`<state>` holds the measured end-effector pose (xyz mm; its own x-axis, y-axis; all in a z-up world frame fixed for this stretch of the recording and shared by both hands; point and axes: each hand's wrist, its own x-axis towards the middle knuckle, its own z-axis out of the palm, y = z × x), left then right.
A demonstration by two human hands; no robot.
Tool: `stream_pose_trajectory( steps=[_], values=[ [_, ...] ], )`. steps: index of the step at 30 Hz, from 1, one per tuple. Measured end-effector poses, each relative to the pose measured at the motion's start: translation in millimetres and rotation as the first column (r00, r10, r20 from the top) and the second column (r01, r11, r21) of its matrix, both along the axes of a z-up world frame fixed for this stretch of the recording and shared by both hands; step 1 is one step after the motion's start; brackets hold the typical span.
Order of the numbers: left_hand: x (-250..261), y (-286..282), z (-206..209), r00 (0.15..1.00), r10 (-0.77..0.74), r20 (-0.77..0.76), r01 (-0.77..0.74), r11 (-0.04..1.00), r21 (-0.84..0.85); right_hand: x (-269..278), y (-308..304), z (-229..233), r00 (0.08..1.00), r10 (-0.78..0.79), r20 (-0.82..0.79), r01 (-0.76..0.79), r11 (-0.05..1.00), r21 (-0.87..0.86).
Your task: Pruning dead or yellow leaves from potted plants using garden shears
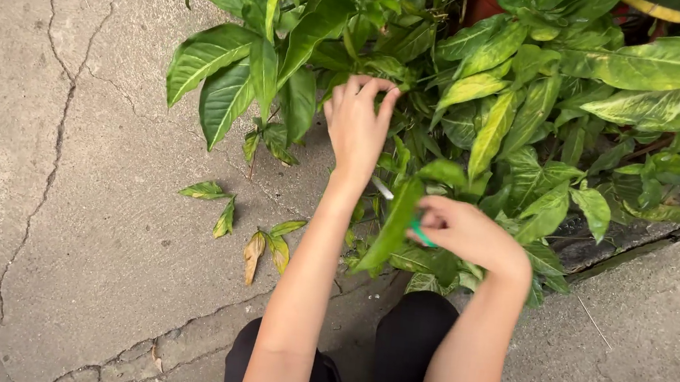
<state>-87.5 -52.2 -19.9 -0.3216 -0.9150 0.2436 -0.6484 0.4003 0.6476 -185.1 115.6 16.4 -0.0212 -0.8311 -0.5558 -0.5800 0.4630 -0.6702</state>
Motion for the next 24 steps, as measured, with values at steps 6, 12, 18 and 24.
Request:
stream_pose_trajectory(
  steps=[6,12,18,24],
  values=[
    [-2,4,0,0.997,0.054,0.053,-0.048,0.992,-0.115,-21,73,71,0.995,-0.093,-0.026,0.090,0.991,-0.101],
    [0,5,-4,0.997,0.057,0.060,-0.048,0.989,-0.141,-15,81,96,0.970,0.223,0.095,-0.154,0.870,-0.468],
    [-1,13,-15,0.996,0.068,0.050,-0.064,0.994,-0.084,-10,6,27,0.790,-0.364,0.493,0.547,0.780,-0.302],
    [0,26,-20,0.997,0.064,0.052,-0.059,0.994,-0.096,-21,-16,-58,0.670,-0.461,0.582,0.629,0.768,-0.116]
  ],
)
